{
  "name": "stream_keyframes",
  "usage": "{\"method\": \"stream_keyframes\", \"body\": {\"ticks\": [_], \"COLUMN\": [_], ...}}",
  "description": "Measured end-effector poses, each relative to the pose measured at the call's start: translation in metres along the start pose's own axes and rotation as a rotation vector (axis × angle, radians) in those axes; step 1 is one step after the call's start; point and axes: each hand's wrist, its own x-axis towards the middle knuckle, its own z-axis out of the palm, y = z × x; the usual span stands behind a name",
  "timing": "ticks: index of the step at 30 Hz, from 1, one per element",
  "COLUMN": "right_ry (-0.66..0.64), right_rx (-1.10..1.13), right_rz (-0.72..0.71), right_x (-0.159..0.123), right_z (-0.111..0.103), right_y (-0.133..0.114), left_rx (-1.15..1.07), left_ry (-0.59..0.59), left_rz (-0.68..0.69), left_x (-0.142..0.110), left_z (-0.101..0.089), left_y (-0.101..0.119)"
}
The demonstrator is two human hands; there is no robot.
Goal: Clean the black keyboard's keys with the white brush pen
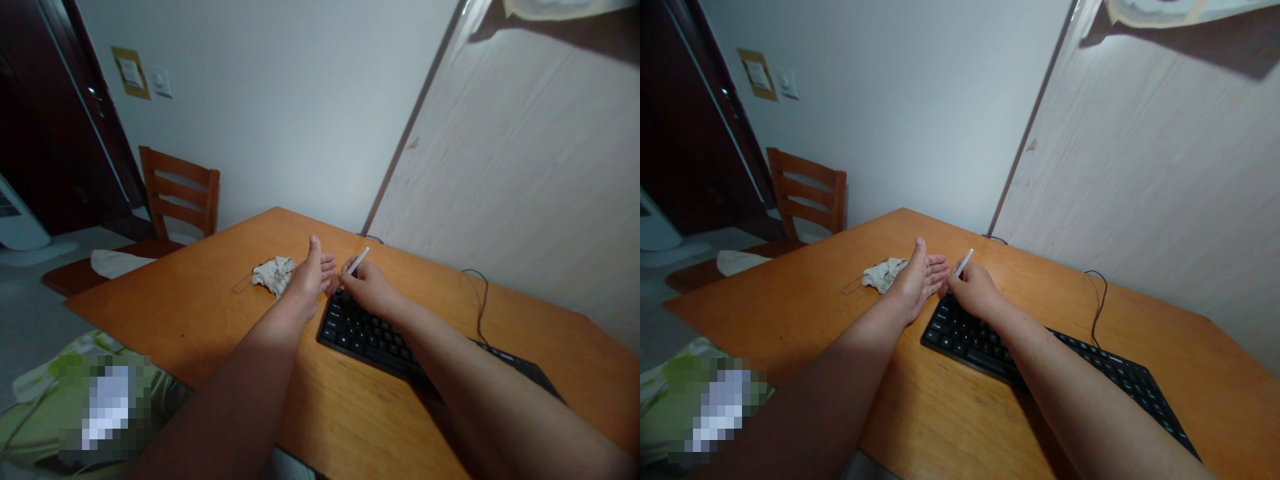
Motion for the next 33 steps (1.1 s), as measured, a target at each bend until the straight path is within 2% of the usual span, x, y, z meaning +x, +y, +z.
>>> {"method": "stream_keyframes", "body": {"ticks": [7,13,18,21,23,28,33], "right_ry": [0.096,0.032,0.106,0.08,0.066,0.133,0.03], "right_rx": [0.031,0.064,0.032,0.06,0.034,-0.07,0.069], "right_rz": [0.026,0.031,0.058,0.043,0.046,0.025,-0.001], "right_x": [0.0,-0.004,-0.004,-0.007,-0.009,-0.011,-0.015], "right_z": [0.0,0.001,-0.002,-0.003,-0.004,-0.007,-0.002], "right_y": [0.011,0.009,0.009,0.009,0.008,0.002,-0.004], "left_rx": [0.001,0.009,0.004,0.008,0.006,-0.006,-0.006], "left_ry": [0.009,0.021,0.027,0.029,0.031,0.027,0.015], "left_rz": [-0.002,-0.001,-0.008,-0.009,-0.008,-0.01,-0.036], "left_x": [0.001,0.0,0.001,0.002,0.001,0.002,0.005], "left_z": [0.0,0.0,0.0,-0.001,0.0,0.0,-0.001], "left_y": [0.0,0.0,0.0,0.0,0.0,0.0,-0.001]}}
